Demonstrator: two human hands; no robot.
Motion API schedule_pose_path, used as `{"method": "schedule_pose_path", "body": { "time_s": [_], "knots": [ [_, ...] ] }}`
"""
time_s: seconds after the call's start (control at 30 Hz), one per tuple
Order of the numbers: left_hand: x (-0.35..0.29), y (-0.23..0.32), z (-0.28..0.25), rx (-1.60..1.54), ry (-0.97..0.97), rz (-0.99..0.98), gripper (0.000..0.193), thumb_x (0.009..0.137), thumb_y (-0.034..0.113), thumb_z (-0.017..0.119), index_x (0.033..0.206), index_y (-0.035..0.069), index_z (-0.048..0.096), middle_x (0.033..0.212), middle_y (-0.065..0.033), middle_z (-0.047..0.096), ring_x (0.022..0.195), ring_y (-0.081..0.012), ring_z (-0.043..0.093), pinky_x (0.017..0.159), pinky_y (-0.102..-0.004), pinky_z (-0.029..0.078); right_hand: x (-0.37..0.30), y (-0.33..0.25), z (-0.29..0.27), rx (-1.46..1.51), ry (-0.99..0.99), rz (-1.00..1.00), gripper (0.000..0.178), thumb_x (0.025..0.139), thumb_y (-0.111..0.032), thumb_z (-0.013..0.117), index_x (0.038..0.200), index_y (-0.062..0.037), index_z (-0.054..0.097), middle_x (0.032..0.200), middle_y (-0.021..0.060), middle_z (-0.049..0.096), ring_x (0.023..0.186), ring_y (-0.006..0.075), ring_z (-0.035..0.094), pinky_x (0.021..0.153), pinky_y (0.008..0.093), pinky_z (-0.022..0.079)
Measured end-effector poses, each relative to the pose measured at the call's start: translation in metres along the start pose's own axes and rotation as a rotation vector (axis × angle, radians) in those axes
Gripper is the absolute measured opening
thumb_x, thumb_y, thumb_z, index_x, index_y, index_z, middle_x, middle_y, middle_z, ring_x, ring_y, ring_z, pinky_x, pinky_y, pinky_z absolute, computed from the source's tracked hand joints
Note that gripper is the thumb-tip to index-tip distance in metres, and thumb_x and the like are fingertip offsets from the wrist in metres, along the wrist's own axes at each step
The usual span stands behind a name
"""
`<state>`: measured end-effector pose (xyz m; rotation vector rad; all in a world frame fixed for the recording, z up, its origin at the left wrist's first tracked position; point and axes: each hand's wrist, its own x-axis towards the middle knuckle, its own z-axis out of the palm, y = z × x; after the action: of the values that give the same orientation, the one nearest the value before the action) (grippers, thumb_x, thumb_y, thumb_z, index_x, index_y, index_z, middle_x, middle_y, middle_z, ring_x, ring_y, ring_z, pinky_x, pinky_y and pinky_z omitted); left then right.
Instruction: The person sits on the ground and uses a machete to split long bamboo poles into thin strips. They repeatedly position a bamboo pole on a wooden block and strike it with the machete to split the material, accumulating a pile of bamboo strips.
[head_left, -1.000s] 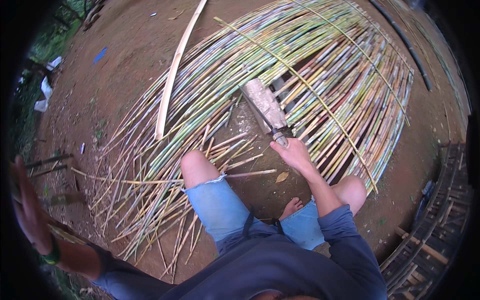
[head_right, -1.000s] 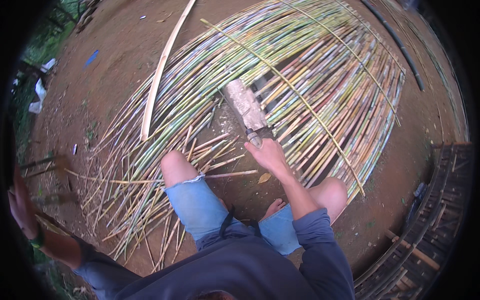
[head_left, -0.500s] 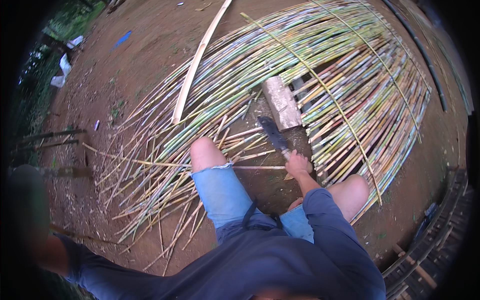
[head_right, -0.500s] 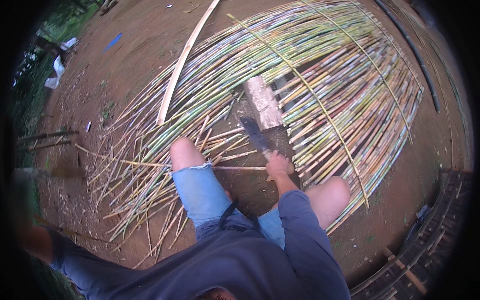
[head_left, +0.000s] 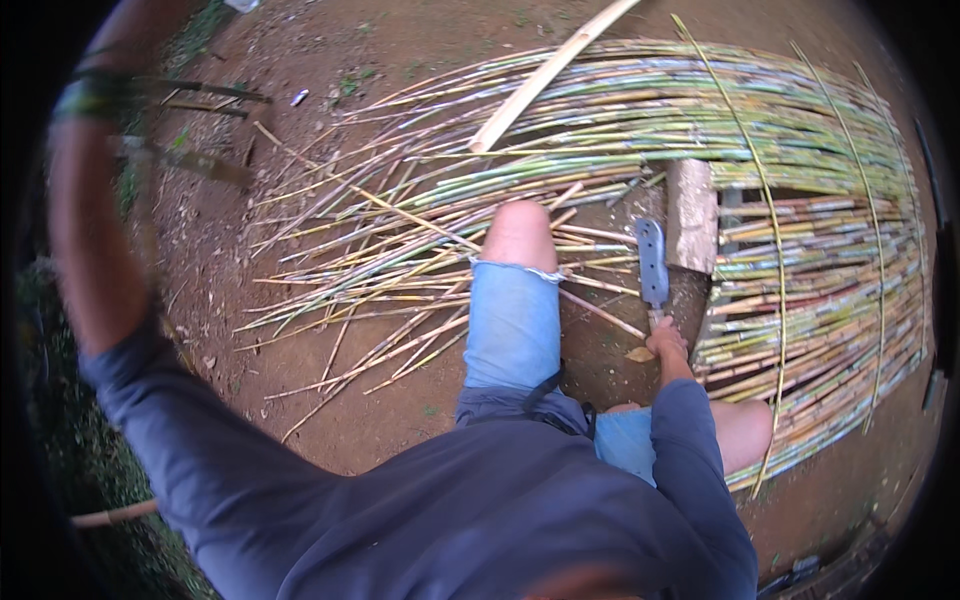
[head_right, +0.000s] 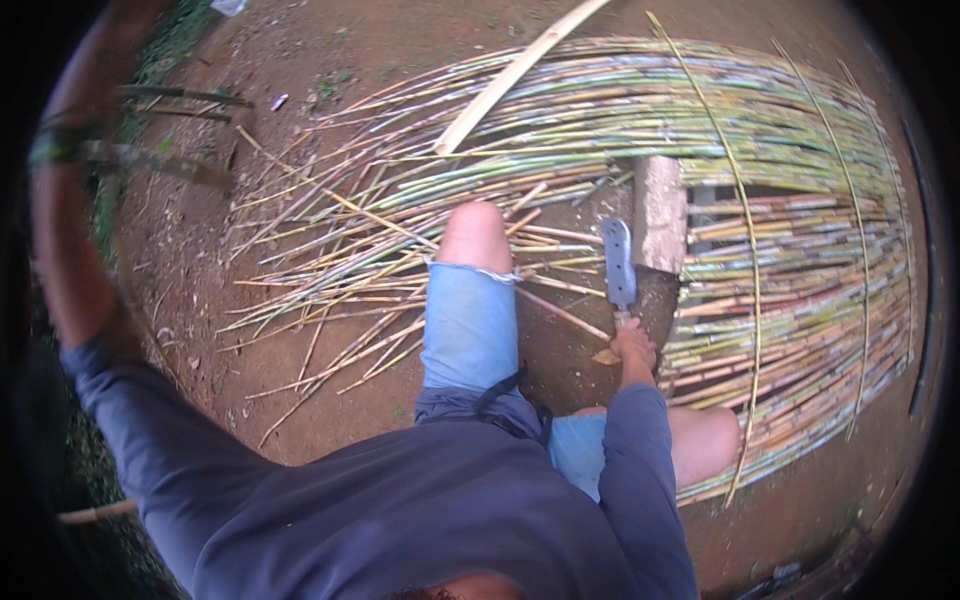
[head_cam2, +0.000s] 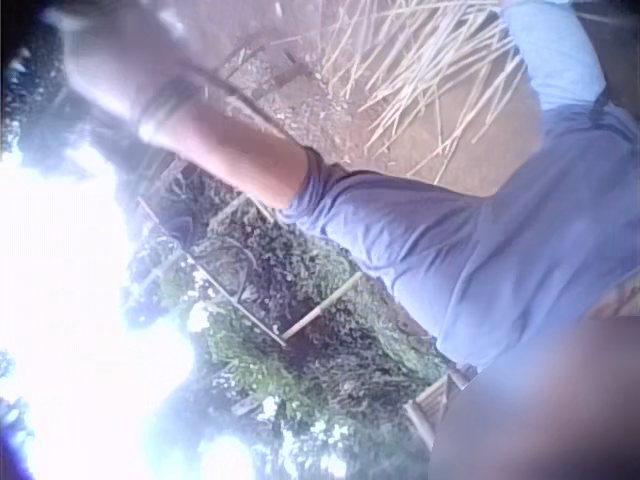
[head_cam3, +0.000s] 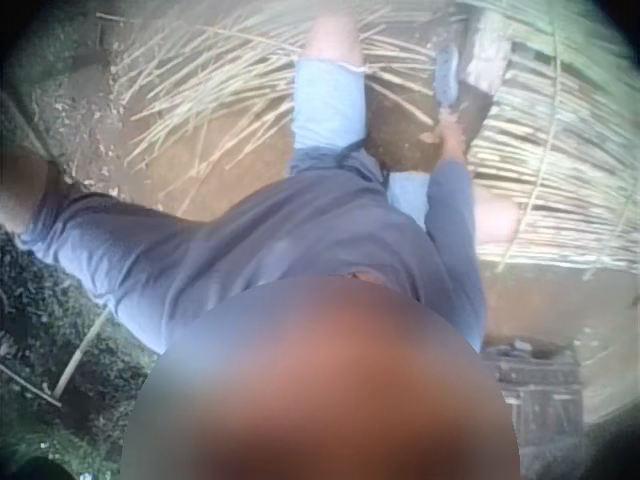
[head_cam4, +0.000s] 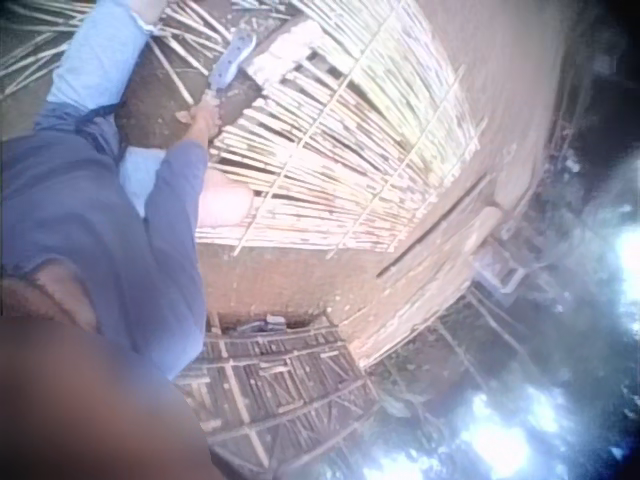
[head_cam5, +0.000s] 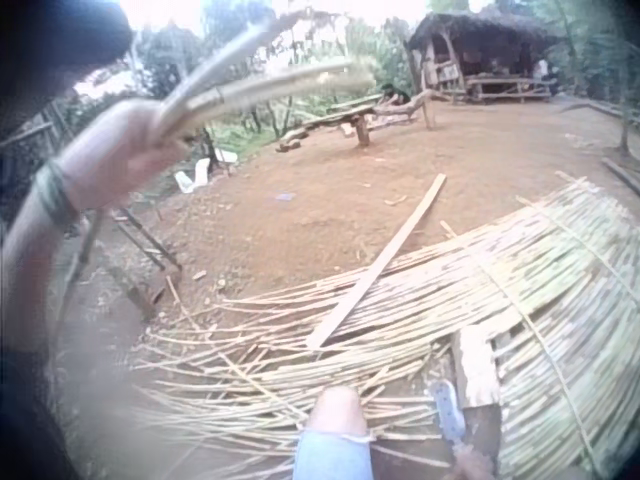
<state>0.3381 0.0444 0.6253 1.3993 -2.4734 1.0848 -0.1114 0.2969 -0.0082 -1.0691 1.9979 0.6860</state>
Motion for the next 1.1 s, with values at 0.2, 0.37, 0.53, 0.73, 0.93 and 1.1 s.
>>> {"method": "schedule_pose_path", "body": {
  "time_s": [0.2, 0.37, 0.53, 0.73, 0.93, 1.1],
  "knots": [
    [-0.142, 0.139, 0.230, -0.272, -0.760, -0.177, 0.025, 0.091, 0.024, 0.060, 0.113, 0.013, 0.063, 0.079, -0.0132, 0.070, 0.066, -0.0304, 0.068, 0.059, -0.0455, 0.057, 0.006, -0.002, -0.001, -0.031, -0.010, -0.001, 0.060, 0.091, -0.026, 0.061, 0.140, -0.0061, 0.033, 0.145, 0.0198, 0.049, 0.136, 0.0345, 0.048, 0.111, 0.0525, 0.035],
    [-0.296, 0.248, 0.350, -0.624, -0.682, -0.404, 0.030, 0.093, 0.031, 0.064, 0.120, 0.018, 0.060, 0.081, -0.0150, 0.070, 0.075, -0.0349, 0.070, 0.063, -0.0486, 0.056, -0.004, -0.018, 0.005, -0.025, -0.026, -0.016, 0.057, 0.093, -0.026, 0.059, 0.139, -0.0043, 0.033, 0.147, 0.0214, 0.045, 0.137, 0.0354, 0.046, 0.112, 0.0512, 0.035],
    [-0.323, 0.351, 0.377, -0.886, -0.721, -0.399, 0.037, 0.090, 0.033, 0.066, 0.122, 0.017, 0.056, 0.098, -0.0153, 0.071, 0.086, -0.0371, 0.069, 0.069, -0.0496, 0.055, 0.011, -0.010, 0.016, -0.033, -0.054, 0.002, 0.061, 0.093, -0.026, 0.059, 0.142, -0.0034, 0.030, 0.147, 0.0229, 0.045, 0.134, 0.0376, 0.049, 0.110, 0.0511, 0.038],
    [-0.310, 0.395, 0.382, -0.892, -0.471, -0.479, 0.028, 0.090, 0.020, 0.060, 0.118, 0.018, 0.056, 0.096, -0.0095, 0.071, 0.079, -0.0342, 0.071, 0.064, -0.0489, 0.056, 0.019, -0.010, 0.029, 0.026, -0.046, -0.053, 0.054, 0.089, -0.020, 0.058, 0.134, 0.0003, 0.034, 0.144, 0.0271, 0.047, 0.132, 0.0420, 0.049, 0.109, 0.0481, 0.041],
    [-0.309, 0.392, 0.415, -0.929, -0.782, -0.299, 0.040, 0.095, 0.020, 0.049, 0.134, 0.022, 0.056, 0.131, -0.0158, 0.058, 0.113, -0.0366, 0.062, 0.089, -0.0475, 0.054, 0.018, -0.021, 0.012, 0.014, -0.078, -0.031, 0.049, 0.097, -0.022, 0.050, 0.140, -0.0054, 0.033, 0.151, 0.0205, 0.042, 0.138, 0.0373, 0.045, 0.111, 0.0518, 0.038],
    [-0.293, 0.380, 0.416, -1.048, -0.469, -0.342, 0.058, 0.082, 0.022, 0.072, 0.136, 0.008, 0.054, 0.121, -0.0245, 0.057, 0.112, -0.0440, 0.056, 0.096, -0.0491, 0.048, 0.015, -0.009, 0.009, 0.139, -0.051, 0.045, 0.055, 0.095, -0.024, 0.055, 0.141, -0.0064, 0.031, 0.154, 0.0188, 0.039, 0.140, 0.0383, 0.042, 0.112, 0.0503, 0.037]
  ]
}}
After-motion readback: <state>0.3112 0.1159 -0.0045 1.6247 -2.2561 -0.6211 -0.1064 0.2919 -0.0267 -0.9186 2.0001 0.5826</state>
